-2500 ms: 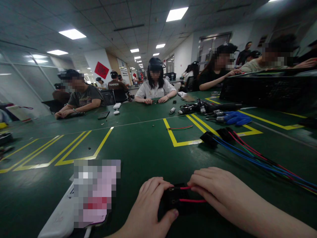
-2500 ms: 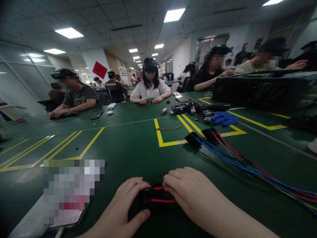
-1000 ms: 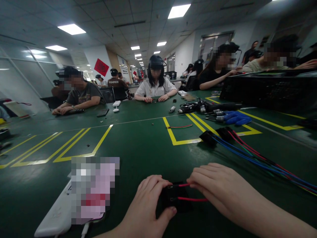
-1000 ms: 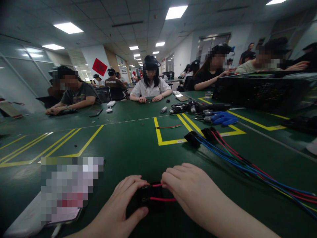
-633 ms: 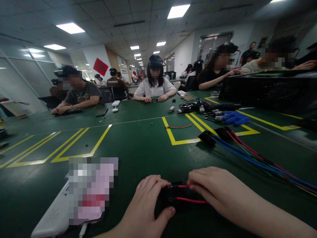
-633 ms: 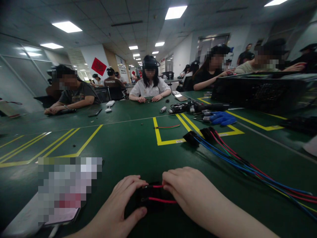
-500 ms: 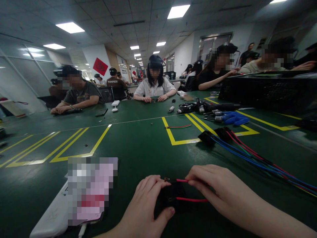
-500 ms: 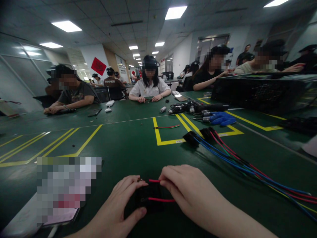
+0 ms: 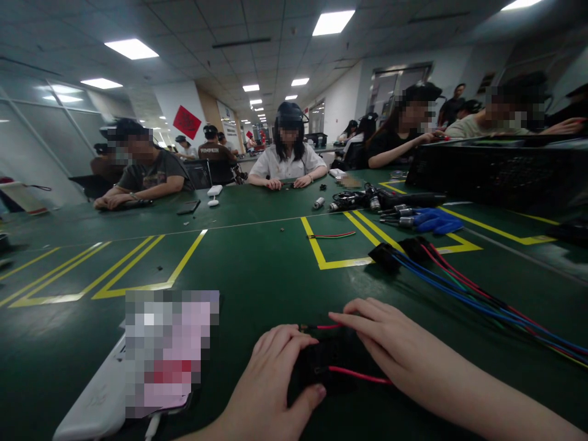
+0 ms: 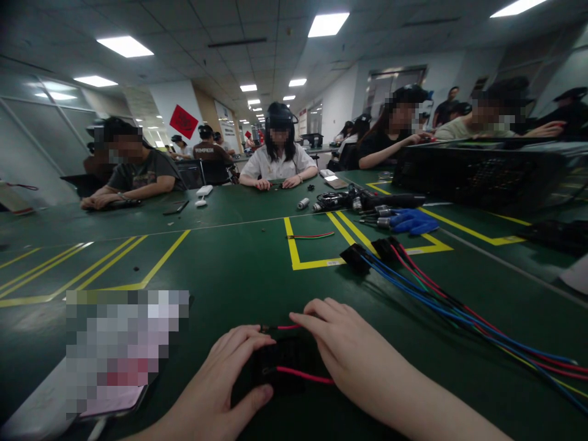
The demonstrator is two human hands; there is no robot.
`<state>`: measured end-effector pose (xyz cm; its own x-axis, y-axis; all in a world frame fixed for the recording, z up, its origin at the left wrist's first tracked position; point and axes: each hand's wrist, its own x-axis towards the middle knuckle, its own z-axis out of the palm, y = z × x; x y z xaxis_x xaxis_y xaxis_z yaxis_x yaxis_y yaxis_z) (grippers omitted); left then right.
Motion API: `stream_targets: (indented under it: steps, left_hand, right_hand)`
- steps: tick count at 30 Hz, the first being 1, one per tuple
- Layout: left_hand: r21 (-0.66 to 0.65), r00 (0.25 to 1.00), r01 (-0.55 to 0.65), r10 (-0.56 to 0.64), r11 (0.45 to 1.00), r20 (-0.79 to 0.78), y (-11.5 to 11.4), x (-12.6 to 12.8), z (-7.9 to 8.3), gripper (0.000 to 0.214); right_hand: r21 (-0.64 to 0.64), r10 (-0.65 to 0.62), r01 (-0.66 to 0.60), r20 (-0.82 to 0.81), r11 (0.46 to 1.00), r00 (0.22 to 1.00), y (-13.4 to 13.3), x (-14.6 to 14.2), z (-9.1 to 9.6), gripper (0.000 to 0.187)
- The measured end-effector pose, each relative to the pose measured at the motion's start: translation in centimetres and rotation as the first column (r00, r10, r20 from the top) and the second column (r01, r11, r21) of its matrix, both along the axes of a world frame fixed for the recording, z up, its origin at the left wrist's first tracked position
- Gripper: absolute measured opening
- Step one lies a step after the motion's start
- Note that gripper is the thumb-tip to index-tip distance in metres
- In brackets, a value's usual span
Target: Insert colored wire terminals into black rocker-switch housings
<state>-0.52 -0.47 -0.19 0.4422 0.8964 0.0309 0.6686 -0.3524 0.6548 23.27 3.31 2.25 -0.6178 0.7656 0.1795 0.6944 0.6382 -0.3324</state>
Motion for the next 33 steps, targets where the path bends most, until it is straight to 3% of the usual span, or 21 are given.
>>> stream_targets:
  steps: [5, 12, 18, 26, 33]
  left_hand:
    - [0.0, 1.0, 0.002, -0.002, 1.0, -0.006, -0.1, 0.0, 0.0, 0.045]
    - [0.011, 1.0, -0.006, 0.005, 1.0, 0.015, -0.1, 0.1, -0.1, 0.045]
    - [-0.003, 1.0, -0.013, 0.014, 1.0, 0.005, -0.1, 0.1, 0.0, 0.044]
    - [0.001, 0.999, -0.032, 0.032, 0.999, 0.014, -0.2, 0.1, 0.0, 0.044]
    - [-0.01, 1.0, -0.031, 0.032, 0.999, 0.002, -0.3, 0.2, 0.1, 0.043]
  right_hand:
    - [0.137, 0.048, -0.034, -0.103, 0.99, 0.994, -0.6, 0.1, 0.9, 0.033]
    - [-0.042, 0.08, -0.078, 0.043, 0.996, 0.996, -2.7, -0.1, 1.8, 0.006]
    - [-0.039, 0.091, -0.086, 0.162, 0.996, 0.983, -2.3, -0.4, 0.8, 0.021]
    - [0.226, 0.115, -0.151, 0.162, 0.962, 0.98, -2.6, -0.4, 0.1, 0.018]
    - [0.122, 0.084, -0.122, 0.284, 0.985, 0.955, -2.6, -0.4, -0.8, 0.022]
